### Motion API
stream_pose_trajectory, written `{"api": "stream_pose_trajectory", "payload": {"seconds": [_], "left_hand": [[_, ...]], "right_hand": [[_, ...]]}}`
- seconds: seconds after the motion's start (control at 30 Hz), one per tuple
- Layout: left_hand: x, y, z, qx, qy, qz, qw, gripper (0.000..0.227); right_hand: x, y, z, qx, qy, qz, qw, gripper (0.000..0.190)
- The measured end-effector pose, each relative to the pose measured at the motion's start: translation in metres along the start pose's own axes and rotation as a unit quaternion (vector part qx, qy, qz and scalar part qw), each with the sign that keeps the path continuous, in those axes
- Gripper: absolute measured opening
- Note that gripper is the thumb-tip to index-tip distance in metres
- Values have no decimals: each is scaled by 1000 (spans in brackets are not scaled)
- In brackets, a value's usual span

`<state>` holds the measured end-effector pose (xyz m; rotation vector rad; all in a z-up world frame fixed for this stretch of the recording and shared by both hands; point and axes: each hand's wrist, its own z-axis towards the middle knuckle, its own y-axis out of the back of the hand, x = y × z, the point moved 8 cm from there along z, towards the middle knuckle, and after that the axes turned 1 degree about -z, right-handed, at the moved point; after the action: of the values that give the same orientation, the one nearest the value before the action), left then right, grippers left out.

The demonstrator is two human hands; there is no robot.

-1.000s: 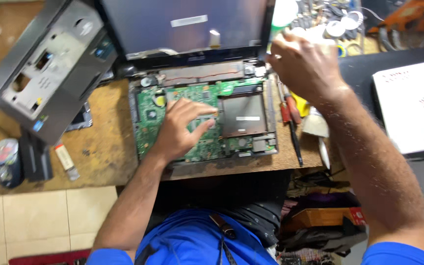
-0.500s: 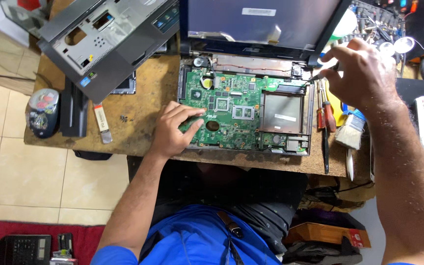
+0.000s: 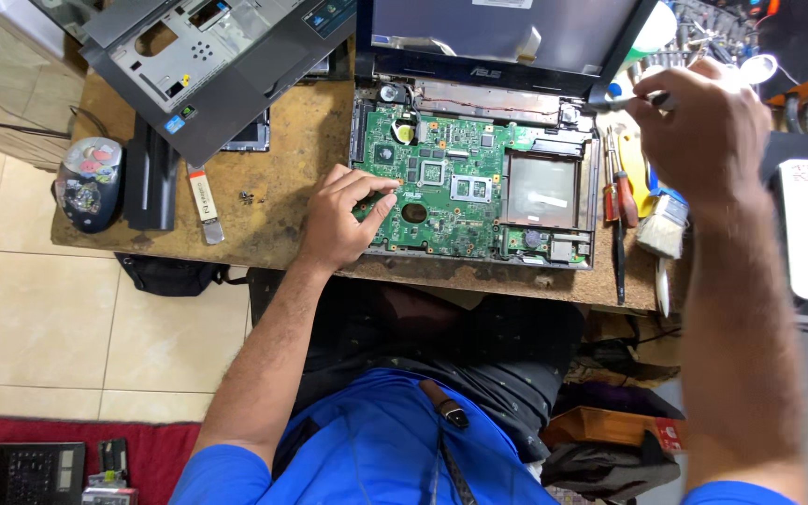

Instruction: The person assembles a laptop by screwing components onto the motherboard, placing the palm rest, and installing the keyboard. The person uses a screwdriver to secure screws and aligns parts into place.

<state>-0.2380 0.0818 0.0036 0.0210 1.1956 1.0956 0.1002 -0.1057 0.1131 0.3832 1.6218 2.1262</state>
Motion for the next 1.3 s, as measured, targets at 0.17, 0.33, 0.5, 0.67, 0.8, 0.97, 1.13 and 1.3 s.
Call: {"api": "stream_pose_trajectory", "payload": {"seconds": [0.17,0.33,0.5,0.67,0.8,0.97,1.13,1.3], "left_hand": [[3,1,1,-28,-14,-19,999,18],[-5,7,6,-44,-39,-29,998,10],[-4,10,6,-48,-24,-43,998,9],[-3,11,8,-47,-24,-64,997,10],[-9,12,11,-51,-16,-65,996,10],[-10,13,11,-48,-4,-61,997,10],[-9,12,13,-44,9,-54,998,10],[-9,11,13,-34,17,-44,998,10]], "right_hand": [[33,3,-67,-181,-115,456,864,12],[50,-83,-141,-138,-315,826,447,14],[41,-124,-196,-174,-333,892,252,1],[58,-98,-189,-167,-299,869,358,24],[45,-90,-173,-195,-277,798,499,45],[51,-76,-144,-187,-247,762,568,34],[60,-100,-141,-159,-249,744,599,28],[56,-112,-143,-150,-269,711,632,30]]}}
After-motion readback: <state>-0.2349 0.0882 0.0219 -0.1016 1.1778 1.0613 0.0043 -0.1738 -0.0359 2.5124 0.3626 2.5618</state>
